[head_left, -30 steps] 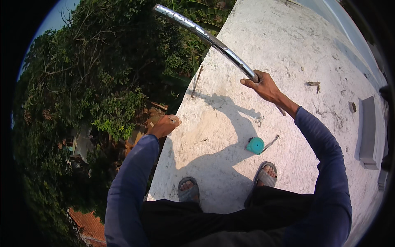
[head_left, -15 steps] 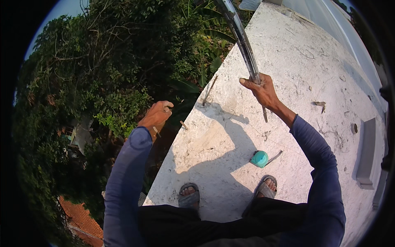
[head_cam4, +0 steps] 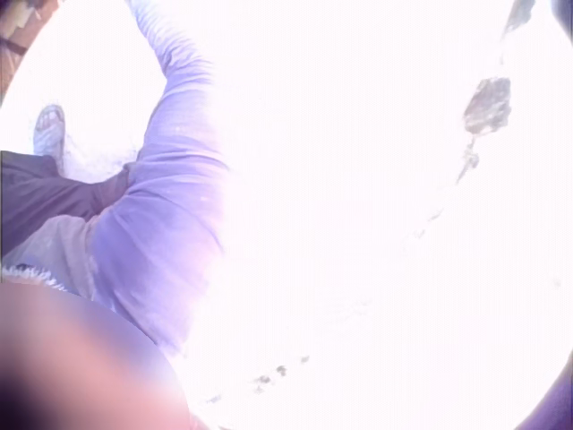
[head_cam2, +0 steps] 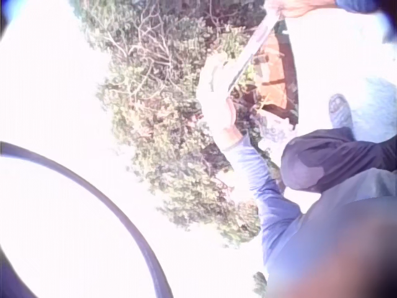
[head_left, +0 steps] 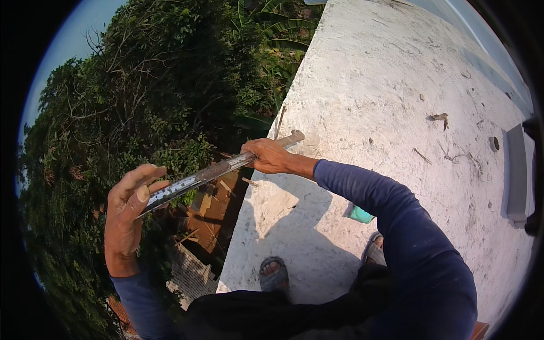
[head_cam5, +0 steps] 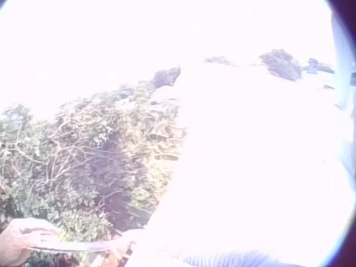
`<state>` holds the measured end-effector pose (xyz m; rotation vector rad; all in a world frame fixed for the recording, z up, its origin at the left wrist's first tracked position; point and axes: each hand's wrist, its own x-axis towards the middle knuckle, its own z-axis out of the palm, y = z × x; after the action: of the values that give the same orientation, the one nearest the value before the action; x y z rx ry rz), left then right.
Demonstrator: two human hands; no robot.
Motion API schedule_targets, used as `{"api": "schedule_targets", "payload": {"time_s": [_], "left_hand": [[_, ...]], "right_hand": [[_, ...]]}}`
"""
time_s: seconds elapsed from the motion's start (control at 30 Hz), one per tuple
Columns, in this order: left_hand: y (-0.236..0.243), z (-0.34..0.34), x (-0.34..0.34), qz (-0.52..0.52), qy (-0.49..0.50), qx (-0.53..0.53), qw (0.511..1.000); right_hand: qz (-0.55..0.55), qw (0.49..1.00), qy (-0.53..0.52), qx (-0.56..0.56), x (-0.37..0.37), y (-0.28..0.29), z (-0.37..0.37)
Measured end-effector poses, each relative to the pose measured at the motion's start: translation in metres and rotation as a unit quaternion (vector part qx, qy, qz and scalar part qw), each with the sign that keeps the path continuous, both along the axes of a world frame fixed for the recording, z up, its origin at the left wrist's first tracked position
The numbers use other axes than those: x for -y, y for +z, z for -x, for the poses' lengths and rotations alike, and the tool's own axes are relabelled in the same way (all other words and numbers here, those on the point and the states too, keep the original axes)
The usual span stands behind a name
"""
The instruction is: The person kneels on a rooftop and uses a metal bar and a tape measure to measure and mark the roof surface. They repeatedly position the bar, extend the tape measure, and make marks on the concrete.
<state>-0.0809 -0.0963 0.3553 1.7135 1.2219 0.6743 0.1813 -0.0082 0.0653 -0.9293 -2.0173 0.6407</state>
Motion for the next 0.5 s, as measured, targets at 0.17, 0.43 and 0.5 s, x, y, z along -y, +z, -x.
{"api": "schedule_targets", "payload": {"time_s": [0.17, 0.43, 0.5], "left_hand": [[-0.03, 0.027, 0.052, 0.077, 0.138, -0.149, 0.976], [-0.037, 0.05, 0.06, 0.029, 0.171, -0.141, 0.975], [-0.034, 0.051, 0.058, 0.032, 0.176, -0.15, 0.972]], "right_hand": [[-0.018, 0.995, 0.098, 0.024, 0.007, -0.027, 0.023], [0.05, 0.986, 0.139, 0.074, -0.002, -0.009, 0.045], [0.058, 0.985, 0.142, 0.079, -0.004, -0.006, 0.048]]}}
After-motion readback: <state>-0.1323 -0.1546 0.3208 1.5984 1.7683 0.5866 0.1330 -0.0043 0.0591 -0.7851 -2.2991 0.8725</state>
